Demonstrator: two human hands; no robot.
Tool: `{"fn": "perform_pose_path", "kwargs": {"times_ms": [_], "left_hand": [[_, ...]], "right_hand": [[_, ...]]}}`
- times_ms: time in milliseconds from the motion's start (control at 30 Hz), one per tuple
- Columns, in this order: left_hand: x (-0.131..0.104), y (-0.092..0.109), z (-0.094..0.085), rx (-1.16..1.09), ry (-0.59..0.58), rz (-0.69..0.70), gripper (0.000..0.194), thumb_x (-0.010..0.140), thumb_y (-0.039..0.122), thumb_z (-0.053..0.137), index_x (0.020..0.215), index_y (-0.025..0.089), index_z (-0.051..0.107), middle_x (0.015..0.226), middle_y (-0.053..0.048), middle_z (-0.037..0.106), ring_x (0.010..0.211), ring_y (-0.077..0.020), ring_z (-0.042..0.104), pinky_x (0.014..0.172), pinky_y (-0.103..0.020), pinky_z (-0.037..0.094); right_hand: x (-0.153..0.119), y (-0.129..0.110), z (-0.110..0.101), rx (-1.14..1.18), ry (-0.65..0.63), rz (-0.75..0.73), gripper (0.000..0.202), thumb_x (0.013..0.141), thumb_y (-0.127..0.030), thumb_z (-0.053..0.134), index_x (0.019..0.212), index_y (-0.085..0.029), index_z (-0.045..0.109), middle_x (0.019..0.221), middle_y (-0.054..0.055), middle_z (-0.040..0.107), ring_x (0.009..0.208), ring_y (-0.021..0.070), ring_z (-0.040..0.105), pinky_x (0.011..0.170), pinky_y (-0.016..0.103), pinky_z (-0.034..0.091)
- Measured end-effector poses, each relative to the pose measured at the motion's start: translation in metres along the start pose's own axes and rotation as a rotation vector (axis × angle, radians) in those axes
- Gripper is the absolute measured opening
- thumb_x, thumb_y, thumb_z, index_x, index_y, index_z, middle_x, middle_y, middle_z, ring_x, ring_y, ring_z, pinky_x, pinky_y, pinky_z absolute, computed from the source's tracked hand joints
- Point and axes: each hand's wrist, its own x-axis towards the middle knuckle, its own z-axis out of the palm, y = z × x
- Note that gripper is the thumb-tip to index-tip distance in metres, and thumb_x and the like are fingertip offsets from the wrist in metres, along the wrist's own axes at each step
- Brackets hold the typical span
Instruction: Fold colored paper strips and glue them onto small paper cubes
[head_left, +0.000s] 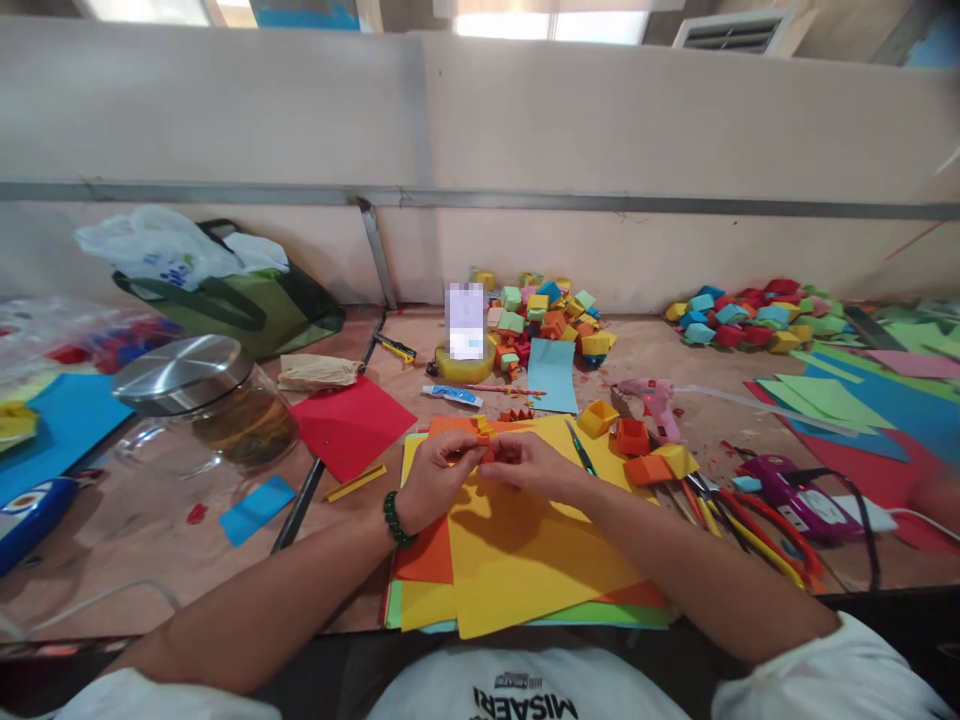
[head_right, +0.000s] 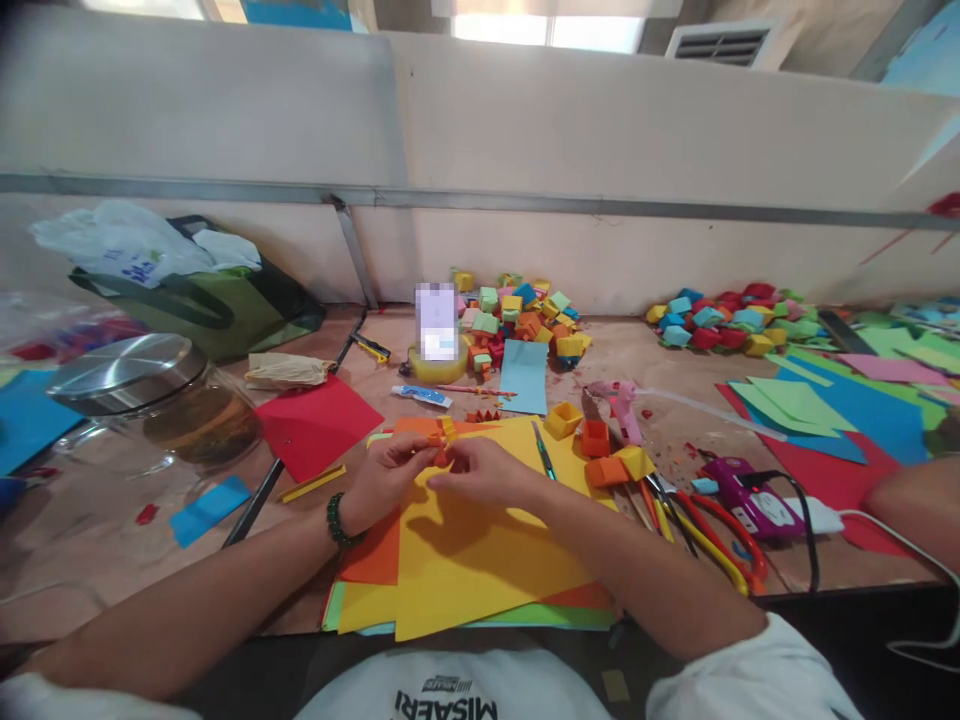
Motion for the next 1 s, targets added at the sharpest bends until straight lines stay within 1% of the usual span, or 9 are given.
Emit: {"fn": "perform_pose_path", "kwargs": {"times_ms": [100,167,300,333,400,500,633,767,1000], "left_hand": [[0.003,-0.004,0.002,-0.121,-0.101,-0.096,0.031,0.068,0.047,0.073,0.066,0.017,0.068,0.065,-0.002,0.064,0.064,-0.0147,0.054,0.064,-0.026,0.042],[0.005,-0.008,0.003,-0.173,-0.163,-0.157,0.035,0.067,0.049,0.074,0.064,0.015,0.066,0.061,0.000,0.060,0.059,-0.0114,0.049,0.060,-0.024,0.039],[0.009,-0.016,0.004,-0.197,-0.309,-0.269,0.041,0.062,0.053,0.076,0.063,0.014,0.065,0.058,0.001,0.057,0.054,-0.0090,0.046,0.054,-0.023,0.035],[0.009,-0.017,0.004,-0.192,-0.353,-0.284,0.043,0.061,0.055,0.077,0.062,0.013,0.065,0.058,0.000,0.057,0.054,-0.0092,0.047,0.054,-0.023,0.036],[0.009,-0.020,0.005,-0.191,-0.416,-0.292,0.046,0.060,0.058,0.077,0.061,0.013,0.064,0.058,-0.001,0.057,0.053,-0.0101,0.049,0.053,-0.024,0.037],[0.008,-0.022,0.005,-0.204,-0.449,-0.281,0.048,0.059,0.060,0.077,0.060,0.013,0.064,0.058,-0.002,0.058,0.053,-0.0107,0.050,0.053,-0.024,0.039],[0.008,-0.022,0.004,-0.186,-0.446,-0.252,0.047,0.061,0.058,0.077,0.059,0.013,0.065,0.057,-0.002,0.058,0.054,-0.0104,0.049,0.053,-0.024,0.038],[0.009,-0.021,0.003,-0.173,-0.461,-0.243,0.044,0.064,0.055,0.076,0.060,0.013,0.064,0.057,-0.001,0.057,0.053,-0.0101,0.048,0.053,-0.024,0.037],[0.010,-0.017,0.002,-0.158,-0.456,-0.238,0.040,0.066,0.050,0.076,0.059,0.013,0.065,0.056,0.000,0.056,0.052,-0.0092,0.045,0.052,-0.024,0.035]], "right_hand": [[-0.005,-0.014,-0.022,-0.362,-0.045,-0.140,0.028,0.078,-0.046,0.068,0.071,-0.019,0.066,0.057,-0.003,0.057,0.047,0.0085,0.044,0.043,0.021,0.029],[0.002,-0.025,-0.043,-0.506,0.001,-0.190,0.024,0.077,-0.043,0.070,0.070,-0.020,0.068,0.056,-0.002,0.058,0.049,0.0098,0.047,0.046,0.022,0.031],[0.053,-0.035,-0.084,-0.613,0.298,-0.198,0.016,0.078,-0.036,0.068,0.080,-0.020,0.069,0.065,0.000,0.063,0.064,0.0152,0.058,0.061,0.025,0.042],[0.070,-0.034,-0.090,-0.608,0.423,-0.190,0.017,0.081,-0.033,0.065,0.088,-0.018,0.068,0.072,0.002,0.066,0.070,0.0168,0.060,0.065,0.027,0.044],[0.103,-0.027,-0.098,-0.564,0.566,-0.160,0.030,0.080,-0.028,0.064,0.108,-0.015,0.063,0.090,0.008,0.068,0.083,0.0203,0.063,0.074,0.031,0.048],[0.143,-0.012,-0.100,-0.466,0.585,-0.121,0.055,0.073,-0.018,0.067,0.126,-0.012,0.052,0.114,0.014,0.065,0.102,0.0241,0.062,0.087,0.037,0.049],[0.172,0.004,-0.098,-0.448,0.543,-0.127,0.065,0.069,-0.011,0.069,0.130,-0.014,0.048,0.107,0.011,0.068,0.098,0.0226,0.064,0.087,0.036,0.051],[0.187,0.014,-0.099,-0.462,0.528,-0.127,0.064,0.069,-0.012,0.071,0.128,-0.012,0.049,0.101,0.009,0.070,0.086,0.0206,0.066,0.081,0.034,0.052],[0.195,0.023,-0.092,-0.537,0.591,-0.109,0.059,0.072,-0.022,0.074,0.126,-0.017,0.050,0.108,0.010,0.068,0.087,0.0206,0.064,0.082,0.034,0.049]]}}
